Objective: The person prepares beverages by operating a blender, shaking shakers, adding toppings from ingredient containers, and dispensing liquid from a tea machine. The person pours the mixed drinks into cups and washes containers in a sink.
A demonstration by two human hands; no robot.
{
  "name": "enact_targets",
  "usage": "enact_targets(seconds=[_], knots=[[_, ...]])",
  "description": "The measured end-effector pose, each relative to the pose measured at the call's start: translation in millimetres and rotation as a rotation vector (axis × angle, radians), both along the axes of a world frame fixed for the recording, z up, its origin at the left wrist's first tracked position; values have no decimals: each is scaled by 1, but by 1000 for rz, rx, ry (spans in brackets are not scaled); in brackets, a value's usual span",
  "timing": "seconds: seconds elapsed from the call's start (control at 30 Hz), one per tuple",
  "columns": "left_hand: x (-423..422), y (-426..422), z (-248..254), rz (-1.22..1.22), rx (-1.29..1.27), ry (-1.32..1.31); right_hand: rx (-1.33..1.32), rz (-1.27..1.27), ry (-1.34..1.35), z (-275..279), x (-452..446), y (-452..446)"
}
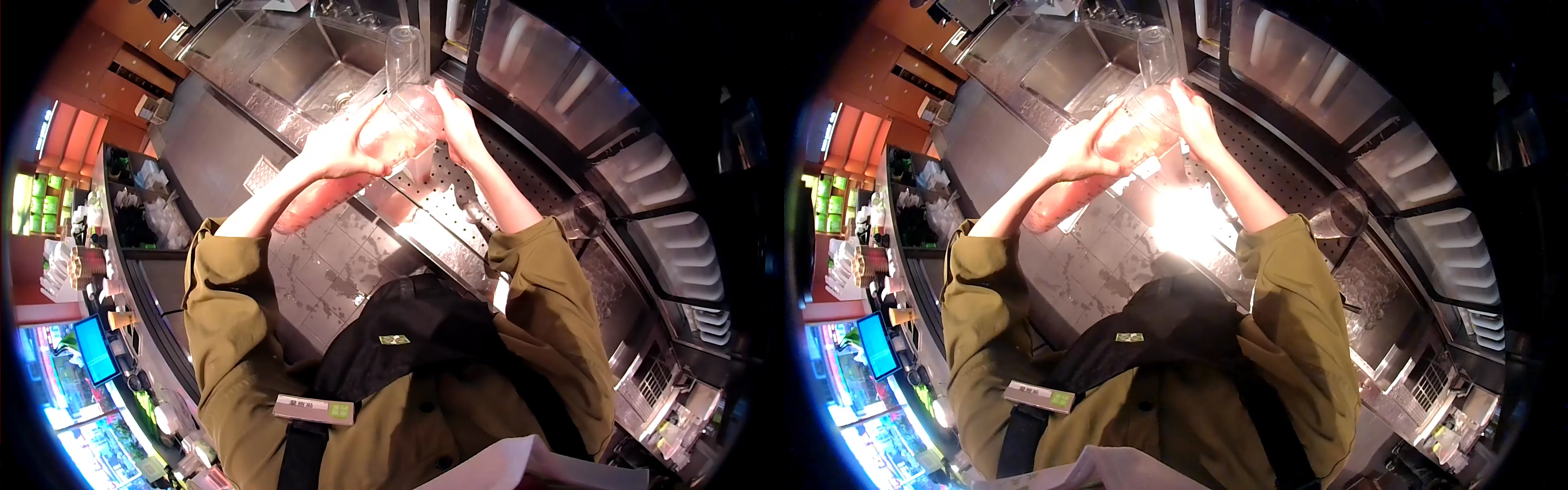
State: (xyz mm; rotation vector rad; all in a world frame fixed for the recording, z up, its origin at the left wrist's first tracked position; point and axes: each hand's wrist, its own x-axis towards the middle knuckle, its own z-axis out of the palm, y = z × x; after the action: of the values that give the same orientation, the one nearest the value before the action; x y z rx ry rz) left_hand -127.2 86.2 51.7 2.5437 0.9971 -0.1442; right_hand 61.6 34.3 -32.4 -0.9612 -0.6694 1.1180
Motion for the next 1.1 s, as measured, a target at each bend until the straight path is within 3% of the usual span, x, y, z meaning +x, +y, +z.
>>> enact_targets(seconds=[0.2, 0.5, 0.7, 1.1], knots=[[0, 9, -4, -84, 121, -73, -95, -3, 37, 7, -1, -3], [8, 5, 12, -41, 64, 104, -43, -45, 46, -1, -1, 2], [5, 13, 3, -87, 88, 18, -222, -122, 98, 4, -1, 0], [12, 18, 12, -92, 41, 149, -195, -91, 154, -10, 6, 5]])
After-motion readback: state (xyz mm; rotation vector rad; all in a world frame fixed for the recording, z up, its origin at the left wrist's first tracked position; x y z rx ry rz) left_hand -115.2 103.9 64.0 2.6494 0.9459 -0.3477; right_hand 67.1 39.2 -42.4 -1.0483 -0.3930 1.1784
